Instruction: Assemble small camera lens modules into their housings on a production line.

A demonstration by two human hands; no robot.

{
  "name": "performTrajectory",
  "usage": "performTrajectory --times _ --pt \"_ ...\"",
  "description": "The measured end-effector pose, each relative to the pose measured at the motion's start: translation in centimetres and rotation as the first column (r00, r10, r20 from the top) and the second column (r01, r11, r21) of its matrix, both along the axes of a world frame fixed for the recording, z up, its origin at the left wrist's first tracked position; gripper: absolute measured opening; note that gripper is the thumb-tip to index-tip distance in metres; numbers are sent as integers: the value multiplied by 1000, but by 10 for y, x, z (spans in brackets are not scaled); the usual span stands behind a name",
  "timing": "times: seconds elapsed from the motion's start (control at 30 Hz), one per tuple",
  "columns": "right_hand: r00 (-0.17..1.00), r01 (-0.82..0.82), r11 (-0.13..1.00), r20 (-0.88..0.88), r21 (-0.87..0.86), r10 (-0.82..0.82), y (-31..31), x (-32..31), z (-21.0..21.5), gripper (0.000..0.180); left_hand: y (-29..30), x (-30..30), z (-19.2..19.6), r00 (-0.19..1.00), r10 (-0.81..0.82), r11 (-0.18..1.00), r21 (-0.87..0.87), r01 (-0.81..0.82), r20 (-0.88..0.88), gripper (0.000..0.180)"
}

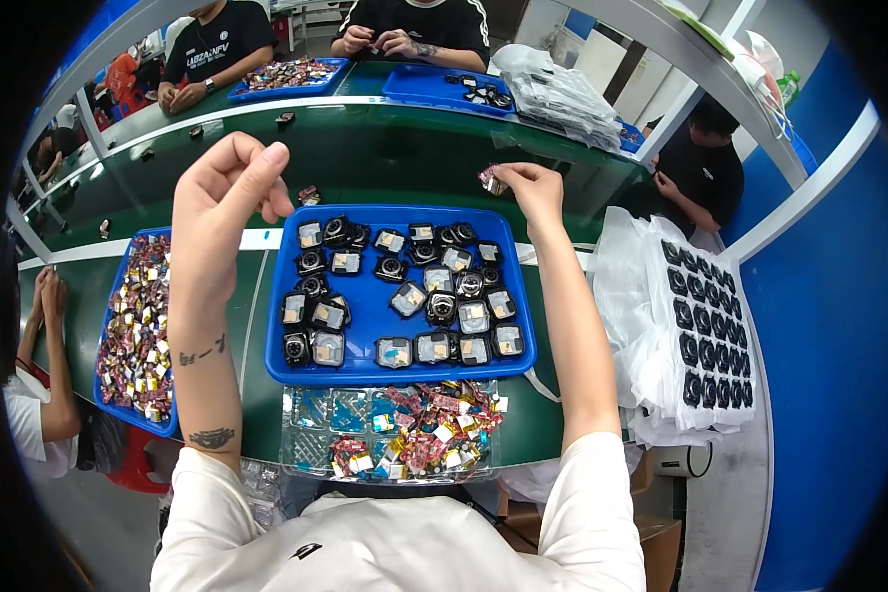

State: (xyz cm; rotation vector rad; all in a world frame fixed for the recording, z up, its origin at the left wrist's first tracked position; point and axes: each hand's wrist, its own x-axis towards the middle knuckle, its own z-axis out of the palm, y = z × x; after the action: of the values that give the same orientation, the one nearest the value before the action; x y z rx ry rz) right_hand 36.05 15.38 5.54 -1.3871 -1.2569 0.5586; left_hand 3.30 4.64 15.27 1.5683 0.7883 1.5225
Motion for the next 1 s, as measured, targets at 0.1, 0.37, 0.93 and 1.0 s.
performTrajectory --times 0.1,0.37,0.93,1.0 --pt "997 -2 988 72 -156 13 39 24 -51 14 -2 1 0 1000 4 1000 10 -4 -19 21" --pt "742 191 971 669 -146 -46 44 26 -54 29 -2 -1 1 997 4 998 69 1 -73 27" --pt "14 -846 424 782 -323 624 -192 -164 -25 21 -14 22 -1 978 89 994 72 -76 -189 30" --pt "39 -834 459 798 -306 602 -193 -164 -24 21 -14 20 -1 965 93 996 7 -94 -246 31"
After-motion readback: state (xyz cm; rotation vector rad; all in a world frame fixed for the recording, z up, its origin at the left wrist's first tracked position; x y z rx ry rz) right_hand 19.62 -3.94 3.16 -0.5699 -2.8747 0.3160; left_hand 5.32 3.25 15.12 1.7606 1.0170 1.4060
